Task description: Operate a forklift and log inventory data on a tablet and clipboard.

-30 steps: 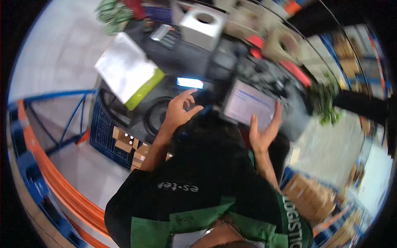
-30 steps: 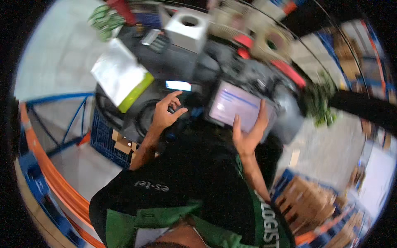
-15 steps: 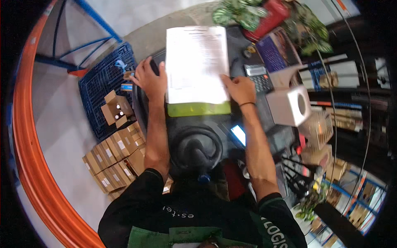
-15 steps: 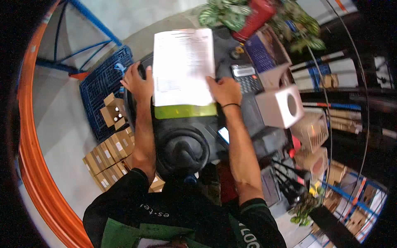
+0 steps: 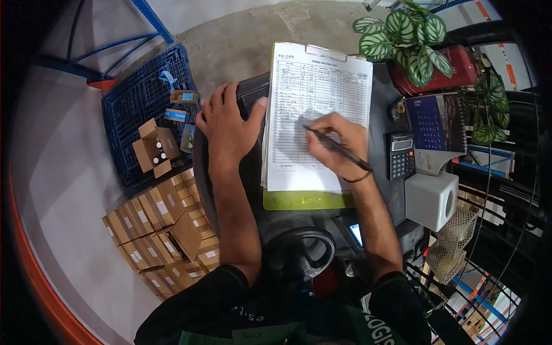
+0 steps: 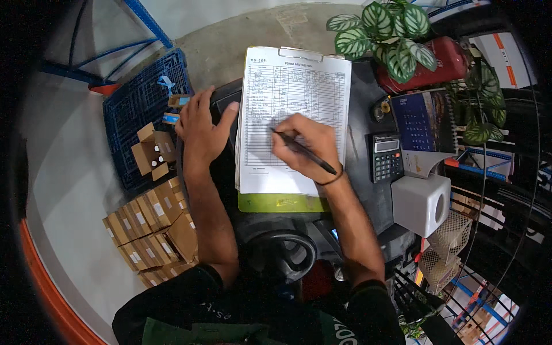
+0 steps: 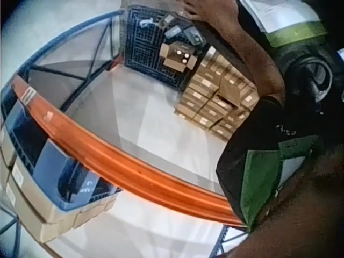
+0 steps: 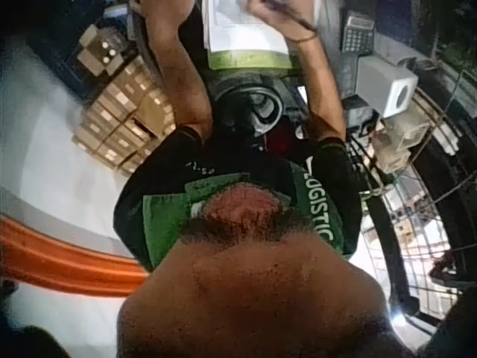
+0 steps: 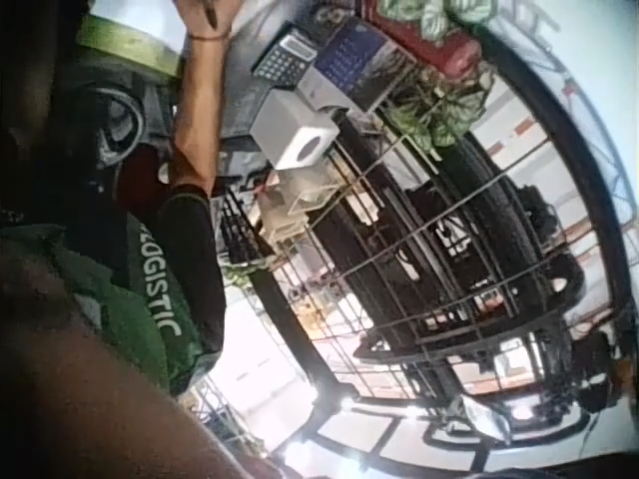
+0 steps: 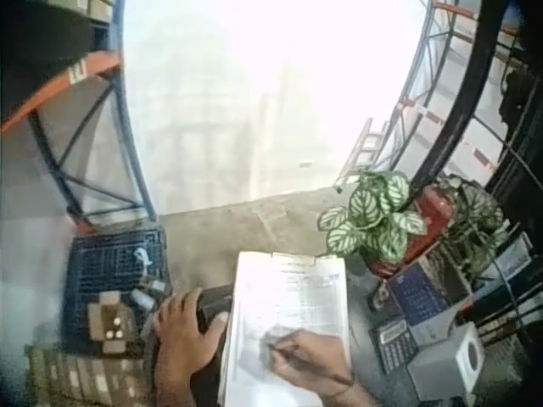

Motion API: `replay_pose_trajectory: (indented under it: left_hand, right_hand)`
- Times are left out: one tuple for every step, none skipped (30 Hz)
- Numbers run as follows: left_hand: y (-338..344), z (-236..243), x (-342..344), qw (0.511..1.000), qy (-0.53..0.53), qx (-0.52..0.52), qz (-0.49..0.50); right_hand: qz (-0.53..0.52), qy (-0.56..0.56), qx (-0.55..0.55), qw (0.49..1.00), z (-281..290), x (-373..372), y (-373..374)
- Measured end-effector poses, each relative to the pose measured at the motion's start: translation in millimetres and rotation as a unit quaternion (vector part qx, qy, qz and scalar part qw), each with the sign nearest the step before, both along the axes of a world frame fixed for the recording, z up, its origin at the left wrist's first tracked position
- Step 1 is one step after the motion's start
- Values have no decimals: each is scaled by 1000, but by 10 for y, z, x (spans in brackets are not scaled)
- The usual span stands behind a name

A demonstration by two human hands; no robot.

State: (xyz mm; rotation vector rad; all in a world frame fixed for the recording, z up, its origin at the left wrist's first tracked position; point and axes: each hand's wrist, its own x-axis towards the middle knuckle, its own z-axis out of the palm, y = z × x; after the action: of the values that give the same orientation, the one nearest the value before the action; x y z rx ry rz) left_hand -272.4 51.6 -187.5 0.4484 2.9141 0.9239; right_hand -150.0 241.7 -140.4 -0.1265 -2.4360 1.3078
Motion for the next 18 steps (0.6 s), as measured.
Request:
replay_pose_trajectory:
  left_hand:
    - [-9, 53, 16, 1000, 7, 1, -12]
    - [-27, 54, 23, 1000, 3, 0, -13]
    - [-47, 44, 28, 999, 16, 6, -32]
    - [-65, 50, 29, 998, 29, 11, -47]
    - [-66, 58, 28, 999, 24, 8, -42]
    - [-58, 69, 32, 999, 23, 13, -43]
    - [-54, 72, 34, 999, 23, 16, -46]
    - [-55, 83, 33, 999, 15, -1, -50]
    - [-45, 76, 33, 999, 11, -4, -47]
    - [-47, 65, 38, 999, 16, 3, -44]
    - [-55, 50, 39, 999, 21, 9, -42]
    - [-68, 31, 33, 999, 17, 5, -39]
    - [-74, 18, 25, 999, 29, 10, -41]
    - [-83, 12, 24, 998, 41, 14, -42]
    - [-94, 19, 29, 998, 37, 11, -40]
    - [-80, 27, 27, 998, 38, 17, -43]
    - [-70, 35, 25, 998, 40, 24, -45]
    - [-63, 40, 21, 998, 38, 24, -46]
  right_hand:
    - [33, -8, 18, 999, -62, -109, -48]
    - [67, -17, 36, 997, -116, -185, -69]
    - [67, -21, 34, 997, -159, -228, -68]
    - [85, -4, 69, 994, -185, -272, -65]
    - [103, 13, 103, 989, -214, -300, -59]
    - [108, 7, 109, 988, -264, -298, -29]
    - [112, 4, 106, 988, -304, -315, -27]
    - [124, 35, 117, 985, -339, -333, -27]
    - [136, 66, 128, 980, -368, -341, -24]
    - [140, 63, 123, 980, -389, -329, -32]
    - [135, 43, 127, 982, -401, -310, -37]
    - [130, 23, 131, 983, -413, -299, -47]
    - [133, 20, 127, 983, -417, -302, -60]
    - [133, 32, 135, 981, -420, -314, -70]
    - [133, 44, 142, 980, -427, -323, -78]
    - [137, 31, 138, 980, -433, -318, -56]
    - [137, 29, 137, 981, -427, -321, -44]
    - [141, 22, 131, 981, -412, -326, -35]
